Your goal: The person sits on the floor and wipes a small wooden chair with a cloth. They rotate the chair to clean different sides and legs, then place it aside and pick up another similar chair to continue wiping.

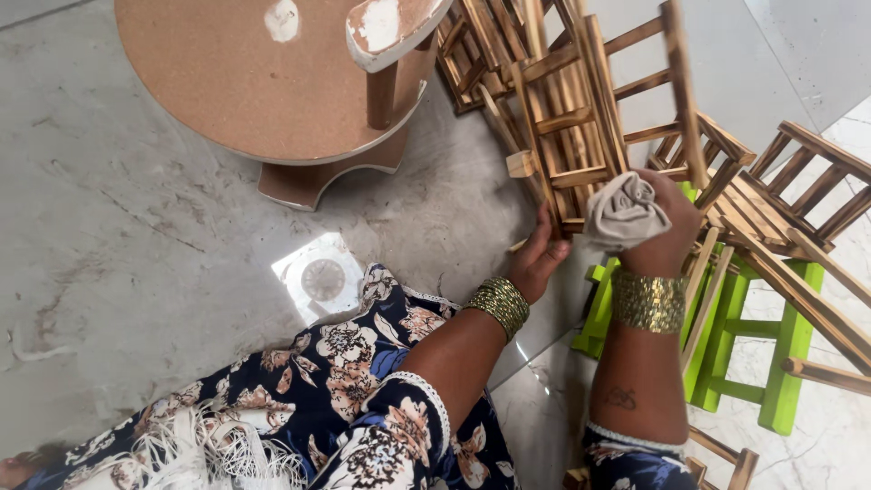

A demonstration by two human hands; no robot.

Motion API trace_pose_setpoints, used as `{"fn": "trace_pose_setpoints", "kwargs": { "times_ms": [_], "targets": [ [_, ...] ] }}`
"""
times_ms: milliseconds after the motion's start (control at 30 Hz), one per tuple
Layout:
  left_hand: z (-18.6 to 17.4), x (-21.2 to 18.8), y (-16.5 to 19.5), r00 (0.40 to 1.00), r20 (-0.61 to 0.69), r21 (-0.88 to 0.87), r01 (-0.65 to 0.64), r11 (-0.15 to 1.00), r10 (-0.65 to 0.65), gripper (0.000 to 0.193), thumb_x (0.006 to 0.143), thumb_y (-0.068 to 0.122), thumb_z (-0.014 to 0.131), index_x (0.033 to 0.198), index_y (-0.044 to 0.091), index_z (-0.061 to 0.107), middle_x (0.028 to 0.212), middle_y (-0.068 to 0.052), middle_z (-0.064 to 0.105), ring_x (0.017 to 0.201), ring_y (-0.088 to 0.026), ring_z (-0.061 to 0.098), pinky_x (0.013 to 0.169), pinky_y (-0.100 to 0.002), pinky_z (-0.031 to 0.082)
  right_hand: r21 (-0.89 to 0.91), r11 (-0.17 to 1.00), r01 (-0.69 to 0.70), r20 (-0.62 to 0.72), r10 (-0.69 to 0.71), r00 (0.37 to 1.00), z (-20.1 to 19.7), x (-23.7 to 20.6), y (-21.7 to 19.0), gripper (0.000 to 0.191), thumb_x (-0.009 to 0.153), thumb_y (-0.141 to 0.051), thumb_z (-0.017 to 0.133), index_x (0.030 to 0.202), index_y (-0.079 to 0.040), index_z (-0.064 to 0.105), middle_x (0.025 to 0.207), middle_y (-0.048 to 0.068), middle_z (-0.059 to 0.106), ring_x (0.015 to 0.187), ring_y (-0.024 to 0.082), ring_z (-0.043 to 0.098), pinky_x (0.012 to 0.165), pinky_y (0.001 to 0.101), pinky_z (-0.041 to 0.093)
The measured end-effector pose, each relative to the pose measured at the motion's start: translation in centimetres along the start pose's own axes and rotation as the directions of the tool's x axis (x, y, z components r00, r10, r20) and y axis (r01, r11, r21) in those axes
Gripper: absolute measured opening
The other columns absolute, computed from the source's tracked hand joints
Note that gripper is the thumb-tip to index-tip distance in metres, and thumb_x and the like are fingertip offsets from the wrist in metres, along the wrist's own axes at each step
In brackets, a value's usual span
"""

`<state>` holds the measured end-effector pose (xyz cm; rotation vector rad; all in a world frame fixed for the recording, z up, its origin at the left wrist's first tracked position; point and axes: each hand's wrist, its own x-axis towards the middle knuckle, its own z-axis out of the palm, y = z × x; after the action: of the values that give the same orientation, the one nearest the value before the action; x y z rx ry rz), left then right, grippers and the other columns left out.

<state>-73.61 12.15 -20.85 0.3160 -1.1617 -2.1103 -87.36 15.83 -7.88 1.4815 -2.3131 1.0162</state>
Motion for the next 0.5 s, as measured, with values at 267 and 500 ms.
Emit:
{"fn": "trace_pose_setpoints", "kwargs": {
  "times_ms": [267, 500],
  "targets": [
    [2.2, -3.6, 4.1, 0.963, 0.127, 0.203, -0.260, 0.944, 0.238, 0.095, 0.101, 0.030, 0.058, 0.162, 0.002, -0.010, 0.172, -0.023, 0.000, 0.159, -0.032, 0.007, 0.125, -0.041, 0.021, 0.263, 0.957, 0.119, -0.159, -0.079, 0.984, -4.1, -6.5, -3.7, 0.019, 0.107, -0.019, 0.071, 0.118, -0.003, 0.072, 0.094, 0.014, 0.076, 0.078, 0.017, 0.076, 0.062, 0.0253, 0.063],
    [5.3, -11.1, 9.3, 0.900, -0.089, 0.220, -0.400, 0.890, 0.427, 0.070, 0.113, 0.025, 0.038, 0.169, -0.003, 0.007, 0.180, -0.021, 0.006, 0.168, -0.029, 0.009, 0.136, -0.040, 0.014, 0.895, 0.345, -0.283, 0.236, 0.170, 0.957, -9.5, -14.3, -13.8, 0.024, 0.101, -0.019, 0.065, 0.121, -0.005, 0.069, 0.093, 0.015, 0.076, 0.065, 0.016, 0.074, 0.048, 0.0257, 0.060]
  ]
}}
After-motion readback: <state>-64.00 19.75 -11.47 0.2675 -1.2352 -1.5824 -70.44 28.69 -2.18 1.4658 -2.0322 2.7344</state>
